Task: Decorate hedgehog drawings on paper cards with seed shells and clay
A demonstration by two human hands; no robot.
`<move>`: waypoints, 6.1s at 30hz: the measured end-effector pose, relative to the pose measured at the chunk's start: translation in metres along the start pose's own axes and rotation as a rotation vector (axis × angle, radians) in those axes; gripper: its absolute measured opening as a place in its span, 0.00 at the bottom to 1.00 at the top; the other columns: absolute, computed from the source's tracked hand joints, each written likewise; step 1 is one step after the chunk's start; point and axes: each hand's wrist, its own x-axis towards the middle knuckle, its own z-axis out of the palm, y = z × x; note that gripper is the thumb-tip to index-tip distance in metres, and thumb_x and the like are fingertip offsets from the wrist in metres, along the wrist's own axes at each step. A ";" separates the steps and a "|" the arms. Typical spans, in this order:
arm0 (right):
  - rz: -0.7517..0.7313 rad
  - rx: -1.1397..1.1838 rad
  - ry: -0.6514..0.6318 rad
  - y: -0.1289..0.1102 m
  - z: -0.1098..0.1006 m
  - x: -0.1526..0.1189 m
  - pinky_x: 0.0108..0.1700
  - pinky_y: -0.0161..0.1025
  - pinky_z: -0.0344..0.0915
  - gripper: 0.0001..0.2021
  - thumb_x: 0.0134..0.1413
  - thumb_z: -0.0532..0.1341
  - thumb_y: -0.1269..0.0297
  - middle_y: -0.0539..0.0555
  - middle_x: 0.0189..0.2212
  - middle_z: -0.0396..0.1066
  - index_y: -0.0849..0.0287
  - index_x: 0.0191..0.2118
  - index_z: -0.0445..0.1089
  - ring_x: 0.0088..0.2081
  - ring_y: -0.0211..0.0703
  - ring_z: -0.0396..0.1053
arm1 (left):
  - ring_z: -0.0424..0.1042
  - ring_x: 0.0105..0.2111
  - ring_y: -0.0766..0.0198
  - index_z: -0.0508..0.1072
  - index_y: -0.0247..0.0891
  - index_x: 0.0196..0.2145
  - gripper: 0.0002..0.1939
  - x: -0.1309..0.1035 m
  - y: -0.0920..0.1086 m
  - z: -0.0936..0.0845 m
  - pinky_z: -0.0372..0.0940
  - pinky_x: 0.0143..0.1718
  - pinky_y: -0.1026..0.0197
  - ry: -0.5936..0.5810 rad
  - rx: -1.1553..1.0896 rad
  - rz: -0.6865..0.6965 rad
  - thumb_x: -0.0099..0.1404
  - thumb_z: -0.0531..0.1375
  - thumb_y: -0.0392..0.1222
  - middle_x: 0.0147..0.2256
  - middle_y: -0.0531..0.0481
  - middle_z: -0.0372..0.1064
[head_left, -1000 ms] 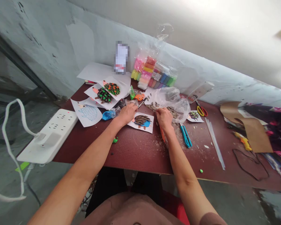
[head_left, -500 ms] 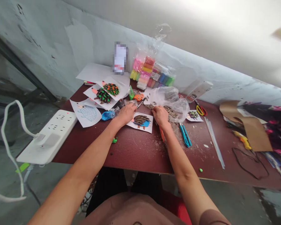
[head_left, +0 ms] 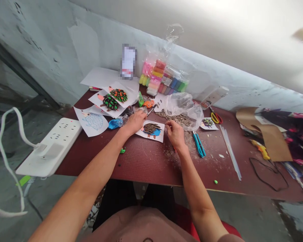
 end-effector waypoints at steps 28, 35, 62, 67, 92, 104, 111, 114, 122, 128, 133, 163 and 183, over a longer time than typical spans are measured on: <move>0.001 -0.245 -0.085 -0.022 0.016 -0.019 0.41 0.37 0.61 0.10 0.68 0.57 0.66 0.56 0.41 0.75 0.56 0.41 0.77 0.42 0.45 0.71 | 0.72 0.47 0.52 0.78 0.34 0.42 0.14 -0.001 0.004 -0.004 0.68 0.51 0.53 -0.020 0.005 -0.012 0.71 0.52 0.31 0.45 0.39 0.72; -0.033 -0.287 -0.103 -0.025 0.018 -0.019 0.41 0.37 0.60 0.10 0.68 0.57 0.67 0.57 0.42 0.75 0.57 0.42 0.77 0.44 0.46 0.71 | 0.72 0.47 0.52 0.78 0.34 0.42 0.13 -0.001 0.004 -0.003 0.68 0.51 0.53 -0.018 0.034 -0.002 0.71 0.52 0.32 0.45 0.39 0.72; 0.162 -0.400 0.018 0.005 -0.008 0.008 0.37 0.38 0.57 0.14 0.67 0.56 0.65 0.57 0.41 0.76 0.57 0.42 0.80 0.39 0.45 0.70 | 0.72 0.48 0.54 0.78 0.34 0.42 0.13 -0.001 0.005 -0.005 0.67 0.53 0.54 -0.032 0.006 -0.025 0.71 0.53 0.31 0.45 0.40 0.71; 0.145 -0.472 -0.087 0.005 -0.004 0.024 0.39 0.38 0.59 0.13 0.67 0.57 0.64 0.60 0.42 0.76 0.58 0.43 0.80 0.41 0.47 0.70 | 0.72 0.49 0.53 0.78 0.33 0.43 0.13 -0.001 0.006 -0.007 0.67 0.53 0.54 -0.051 0.010 -0.028 0.70 0.53 0.31 0.46 0.39 0.72; 0.083 -0.034 -0.079 -0.008 0.004 -0.033 0.41 0.37 0.63 0.10 0.62 0.57 0.66 0.54 0.38 0.80 0.55 0.41 0.76 0.38 0.44 0.74 | 0.72 0.48 0.53 0.77 0.32 0.44 0.15 -0.001 0.002 0.002 0.68 0.51 0.54 -0.012 0.090 -0.012 0.70 0.51 0.30 0.47 0.37 0.71; 0.082 -0.094 0.003 -0.012 0.015 -0.029 0.43 0.39 0.62 0.07 0.63 0.60 0.65 0.56 0.38 0.77 0.57 0.36 0.76 0.41 0.46 0.72 | 0.72 0.48 0.53 0.77 0.34 0.44 0.13 0.000 0.001 0.002 0.68 0.51 0.55 -0.029 0.079 -0.023 0.71 0.52 0.31 0.47 0.38 0.71; 0.084 -0.134 -0.017 -0.013 0.017 -0.029 0.42 0.38 0.62 0.08 0.64 0.59 0.66 0.57 0.40 0.77 0.58 0.38 0.76 0.40 0.45 0.72 | 0.72 0.47 0.53 0.77 0.34 0.44 0.13 -0.001 0.000 0.004 0.68 0.50 0.56 -0.013 0.118 0.004 0.71 0.52 0.31 0.46 0.39 0.71; 0.094 -0.151 -0.027 -0.012 0.017 -0.030 0.42 0.38 0.61 0.09 0.64 0.58 0.66 0.57 0.40 0.77 0.58 0.39 0.76 0.40 0.45 0.72 | 0.72 0.48 0.54 0.77 0.34 0.44 0.13 -0.001 0.001 0.003 0.68 0.51 0.56 -0.016 0.103 -0.005 0.71 0.52 0.31 0.46 0.39 0.71; 0.079 -0.180 -0.034 -0.010 0.019 -0.028 0.42 0.38 0.62 0.10 0.65 0.57 0.66 0.57 0.41 0.77 0.57 0.40 0.76 0.41 0.45 0.72 | 0.72 0.48 0.52 0.77 0.33 0.44 0.14 -0.001 0.001 0.001 0.67 0.52 0.54 -0.036 0.079 -0.015 0.71 0.52 0.31 0.47 0.38 0.71; 0.082 -0.233 -0.068 -0.013 0.021 -0.026 0.42 0.37 0.60 0.09 0.66 0.57 0.67 0.57 0.41 0.77 0.58 0.40 0.76 0.42 0.45 0.72 | 0.72 0.49 0.52 0.77 0.34 0.44 0.13 -0.001 0.001 0.003 0.67 0.51 0.54 -0.027 0.103 -0.007 0.71 0.52 0.31 0.47 0.38 0.71; 0.068 -0.252 -0.079 -0.016 0.022 -0.023 0.41 0.37 0.59 0.09 0.67 0.57 0.66 0.56 0.40 0.77 0.57 0.39 0.75 0.42 0.45 0.71 | 0.72 0.49 0.51 0.77 0.34 0.44 0.13 -0.001 0.001 0.003 0.67 0.51 0.54 -0.033 0.099 -0.010 0.71 0.53 0.31 0.47 0.38 0.71; 0.139 -0.520 -0.246 -0.011 -0.009 0.022 0.43 0.38 0.61 0.13 0.68 0.55 0.64 0.60 0.46 0.76 0.57 0.47 0.77 0.47 0.48 0.72 | 0.72 0.49 0.52 0.75 0.33 0.46 0.13 0.002 0.004 0.002 0.68 0.51 0.54 -0.021 0.129 -0.049 0.72 0.51 0.32 0.48 0.38 0.70; 0.048 0.203 0.091 0.012 -0.008 -0.010 0.40 0.39 0.63 0.09 0.55 0.57 0.66 0.55 0.33 0.78 0.58 0.37 0.75 0.33 0.44 0.70 | 0.72 0.46 0.55 0.78 0.34 0.40 0.12 -0.009 -0.001 -0.015 0.66 0.49 0.56 -0.098 -0.004 -0.013 0.65 0.56 0.27 0.44 0.40 0.72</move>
